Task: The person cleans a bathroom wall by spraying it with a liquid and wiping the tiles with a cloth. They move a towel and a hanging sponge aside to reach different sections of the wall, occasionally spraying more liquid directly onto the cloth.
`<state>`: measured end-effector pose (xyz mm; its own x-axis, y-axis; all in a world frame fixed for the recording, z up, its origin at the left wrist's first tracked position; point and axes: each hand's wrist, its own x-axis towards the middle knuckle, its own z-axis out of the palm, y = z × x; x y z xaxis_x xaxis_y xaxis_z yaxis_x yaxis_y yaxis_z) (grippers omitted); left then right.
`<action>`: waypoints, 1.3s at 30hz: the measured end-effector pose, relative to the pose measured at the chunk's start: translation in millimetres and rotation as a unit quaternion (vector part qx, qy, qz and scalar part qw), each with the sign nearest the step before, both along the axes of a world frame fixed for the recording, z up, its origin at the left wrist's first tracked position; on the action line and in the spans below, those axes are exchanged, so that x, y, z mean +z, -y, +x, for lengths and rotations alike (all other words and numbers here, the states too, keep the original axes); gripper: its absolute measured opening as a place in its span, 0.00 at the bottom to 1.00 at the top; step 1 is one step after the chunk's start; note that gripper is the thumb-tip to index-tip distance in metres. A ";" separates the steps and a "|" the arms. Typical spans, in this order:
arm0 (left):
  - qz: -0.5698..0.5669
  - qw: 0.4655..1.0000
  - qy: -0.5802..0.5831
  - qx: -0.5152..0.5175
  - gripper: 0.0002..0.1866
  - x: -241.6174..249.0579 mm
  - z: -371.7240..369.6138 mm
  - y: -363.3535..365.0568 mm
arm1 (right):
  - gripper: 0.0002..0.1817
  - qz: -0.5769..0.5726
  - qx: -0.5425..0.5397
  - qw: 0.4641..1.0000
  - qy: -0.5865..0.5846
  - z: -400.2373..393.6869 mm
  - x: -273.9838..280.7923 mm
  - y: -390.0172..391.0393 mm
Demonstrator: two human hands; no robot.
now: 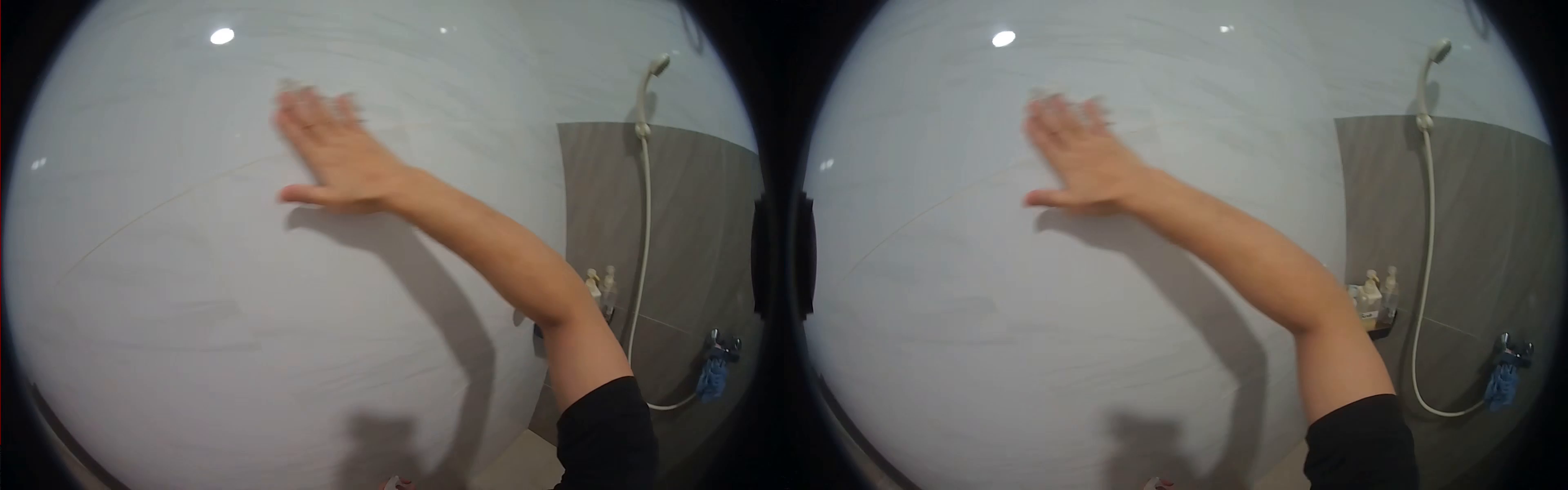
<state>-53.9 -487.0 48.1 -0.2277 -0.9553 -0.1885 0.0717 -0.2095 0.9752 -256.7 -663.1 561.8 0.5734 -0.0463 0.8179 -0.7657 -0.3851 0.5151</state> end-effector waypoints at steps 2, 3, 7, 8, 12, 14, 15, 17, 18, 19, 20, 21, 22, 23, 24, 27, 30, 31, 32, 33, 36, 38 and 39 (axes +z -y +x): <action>0.003 1.000 0.005 -0.010 0.24 6.2 -19.5 2.6 | 0.51 -0.004 0.012 1.000 -0.011 -11.9 1.2 1.0; 0.004 1.000 0.007 -0.013 0.25 9.2 -29.6 4.1 | 0.51 -0.006 0.012 1.000 -0.017 -25.8 6.1 5.9; 0.013 1.000 0.004 -0.009 0.25 17.9 -72.0 4.7 | 0.49 -0.031 -0.013 0.994 0.104 -129.2 32.1 45.7; 0.018 1.000 0.005 -0.005 0.25 25.4 -82.5 3.2 | 0.48 -0.031 -0.020 0.987 0.158 -171.9 38.8 60.1; 0.050 0.997 0.067 0.004 0.25 80.6 -127.2 -13.1 | 0.48 -0.024 -0.062 0.936 0.346 -348.1 50.8 107.5; 0.015 1.000 0.010 0.025 0.25 51.0 -151.0 -5.2 | 0.49 -0.003 -0.057 0.929 0.366 -375.7 57.8 107.1; -0.018 0.998 -0.045 0.039 0.26 26.1 -160.9 -2.8 | 0.50 0.019 -0.059 0.921 0.385 -390.0 56.2 104.8; -0.039 0.995 0.031 0.086 0.25 -40.0 -179.2 22.5 | 0.52 -0.001 -0.067 0.927 0.368 -375.0 58.3 106.6; -0.062 0.984 0.104 0.132 0.25 -55.0 -189.6 30.7 | 0.52 -0.015 -0.060 0.941 0.333 -360.9 55.7 101.7; -0.067 0.983 0.105 0.137 0.25 -51.0 -201.5 34.5 | 0.53 -0.023 -0.023 0.963 0.267 -341.8 51.8 96.8; -0.075 0.984 0.098 0.129 0.24 -40.1 -216.4 36.4 | 0.53 -0.034 0.015 0.979 0.199 -321.3 47.3 89.2; -0.085 0.986 0.090 0.115 0.23 -28.3 -231.3 39.7 | 0.50 -0.003 0.014 0.993 0.120 -305.7 43.0 74.6; -0.095 0.987 0.084 0.102 0.22 -18.5 -246.0 44.0 | 0.48 -0.041 0.051 0.996 0.060 -296.0 40.8 80.7; -0.105 0.987 0.084 0.093 0.21 -11.3 -258.2 48.2 | 0.48 -0.042 0.055 0.996 0.063 -305.3 44.0 80.1; -0.113 0.987 0.083 0.084 0.21 -6.8 -265.3 50.6 | 0.46 -0.009 0.084 0.995 0.044 -315.4 48.6 78.7; -0.135 0.985 0.083 0.072 0.18 -5.6 -276.2 57.0 | 0.42 -0.021 0.089 0.990 0.110 -365.1 70.5 97.4; -0.153 0.983 0.076 0.069 0.17 -14.7 -275.8 56.6 | 0.42 -0.020 0.051 0.968 0.246 -460.0 80.3 120.0; -0.164 0.982 0.070 0.066 0.16 -21.1 -274.8 56.9 | 0.42 -0.010 0.039 0.961 0.274 -488.5 74.1 121.1; -0.169 0.981 0.064 0.065 0.16 -26.0 -272.8 56.6 | 0.42 0.000 0.026 0.953 0.301 -509.9 68.2 122.2; -0.174 0.981 0.062 0.064 0.16 -24.0 -274.6 56.1 | 0.42 -0.002 0.025 0.953 0.300 -524.1 60.3 126.8; -0.051 0.993 0.023 0.101 0.14 0.2 -283.7 40.7 | 0.47 0.005 0.013 0.909 0.416 -538.9 29.5 136.3; -0.086 0.985 0.104 0.106 0.13 18.0 -299.7 28.5 | 0.49 0.001 -0.012 0.902 0.431 -516.8 11.0 141.1; -0.120 0.969 0.183 0.114 0.13 22.0 -304.3 23.6 | 0.49 -0.020 -0.009 0.922 0.386 -497.0 -6.5 132.3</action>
